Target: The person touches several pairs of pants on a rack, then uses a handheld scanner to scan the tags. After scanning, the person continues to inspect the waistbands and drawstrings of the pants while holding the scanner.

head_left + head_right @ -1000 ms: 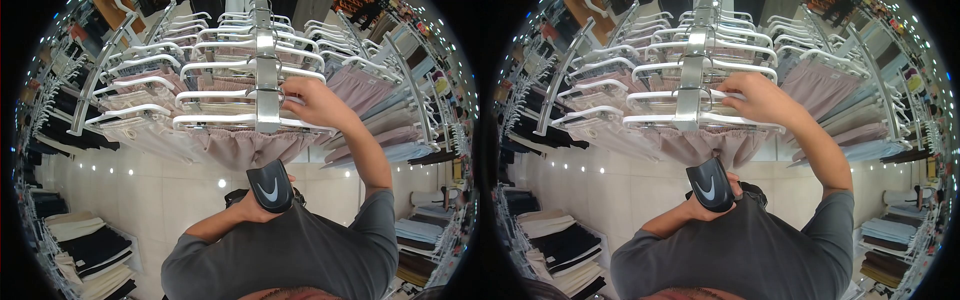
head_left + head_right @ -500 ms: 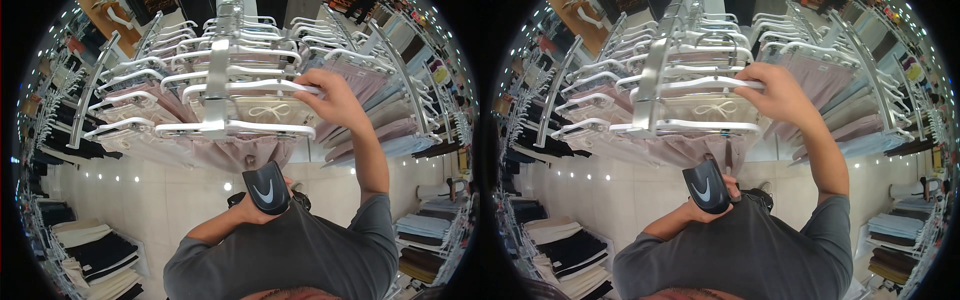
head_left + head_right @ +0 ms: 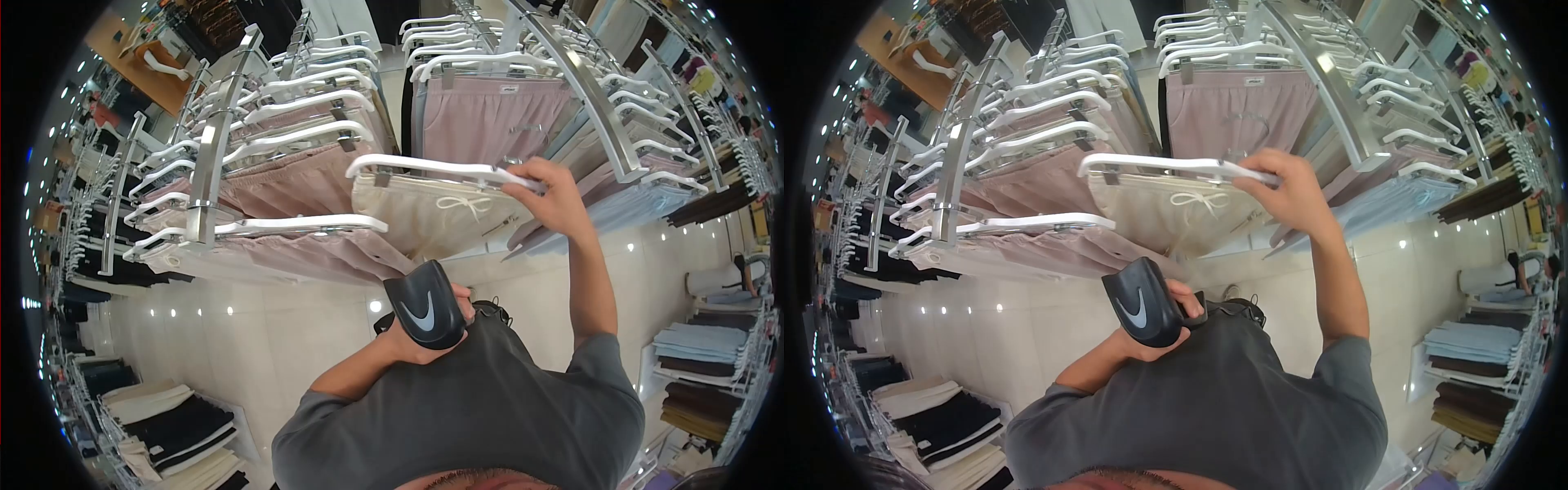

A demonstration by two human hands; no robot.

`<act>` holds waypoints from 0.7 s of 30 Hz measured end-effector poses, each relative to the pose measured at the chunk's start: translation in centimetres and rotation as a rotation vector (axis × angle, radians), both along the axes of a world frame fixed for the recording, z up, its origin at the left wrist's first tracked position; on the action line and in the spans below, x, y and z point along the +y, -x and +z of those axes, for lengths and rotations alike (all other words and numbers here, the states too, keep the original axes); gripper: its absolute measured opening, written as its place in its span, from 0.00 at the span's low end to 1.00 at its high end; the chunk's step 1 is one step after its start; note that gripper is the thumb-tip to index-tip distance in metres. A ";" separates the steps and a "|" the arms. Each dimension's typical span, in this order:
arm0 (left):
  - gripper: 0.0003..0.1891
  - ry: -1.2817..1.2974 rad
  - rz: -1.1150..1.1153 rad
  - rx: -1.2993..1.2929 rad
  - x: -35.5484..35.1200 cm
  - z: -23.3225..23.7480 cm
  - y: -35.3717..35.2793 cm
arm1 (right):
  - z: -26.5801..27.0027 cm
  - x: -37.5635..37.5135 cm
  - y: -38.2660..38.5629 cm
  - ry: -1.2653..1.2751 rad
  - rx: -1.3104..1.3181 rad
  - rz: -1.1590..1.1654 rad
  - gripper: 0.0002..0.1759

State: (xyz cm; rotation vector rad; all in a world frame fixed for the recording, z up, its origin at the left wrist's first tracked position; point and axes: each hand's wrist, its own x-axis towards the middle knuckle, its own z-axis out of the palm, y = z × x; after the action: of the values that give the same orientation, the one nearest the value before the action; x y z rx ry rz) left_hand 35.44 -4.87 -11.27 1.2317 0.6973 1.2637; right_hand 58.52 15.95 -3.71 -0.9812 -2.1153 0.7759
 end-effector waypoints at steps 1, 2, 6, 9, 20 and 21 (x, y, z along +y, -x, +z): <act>0.16 -0.029 -0.009 0.050 0.4 0.1 -0.8 | -0.9 0.0 -1.1 0.009 -0.005 -0.019 0.11; 0.16 -0.031 0.001 0.052 0.7 0.2 -1.6 | -2.0 0.0 -2.2 0.015 0.002 -0.038 0.11; 0.17 -0.023 -0.002 0.010 2.0 0.7 -4.9 | -4.6 0.7 -6.2 0.068 0.022 -0.073 0.12; 0.19 -0.029 0.006 -0.006 2.7 0.2 -7.4 | -5.3 1.5 -9.3 0.033 0.037 -0.138 0.13; 0.29 -0.058 0.153 0.062 3.7 -0.4 -12.0 | -2.0 5.5 -15.4 -0.042 -0.021 -0.232 0.11; 0.29 -0.058 0.157 0.083 3.7 -0.5 -12.1 | -1.4 5.9 -15.4 -0.043 -0.017 -0.229 0.11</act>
State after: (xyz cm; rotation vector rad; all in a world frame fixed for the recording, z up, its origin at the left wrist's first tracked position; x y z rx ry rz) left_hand 47.55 -1.15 -11.74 1.3032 0.8356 1.3755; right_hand 73.92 21.83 -5.08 -1.1850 -1.9809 0.6070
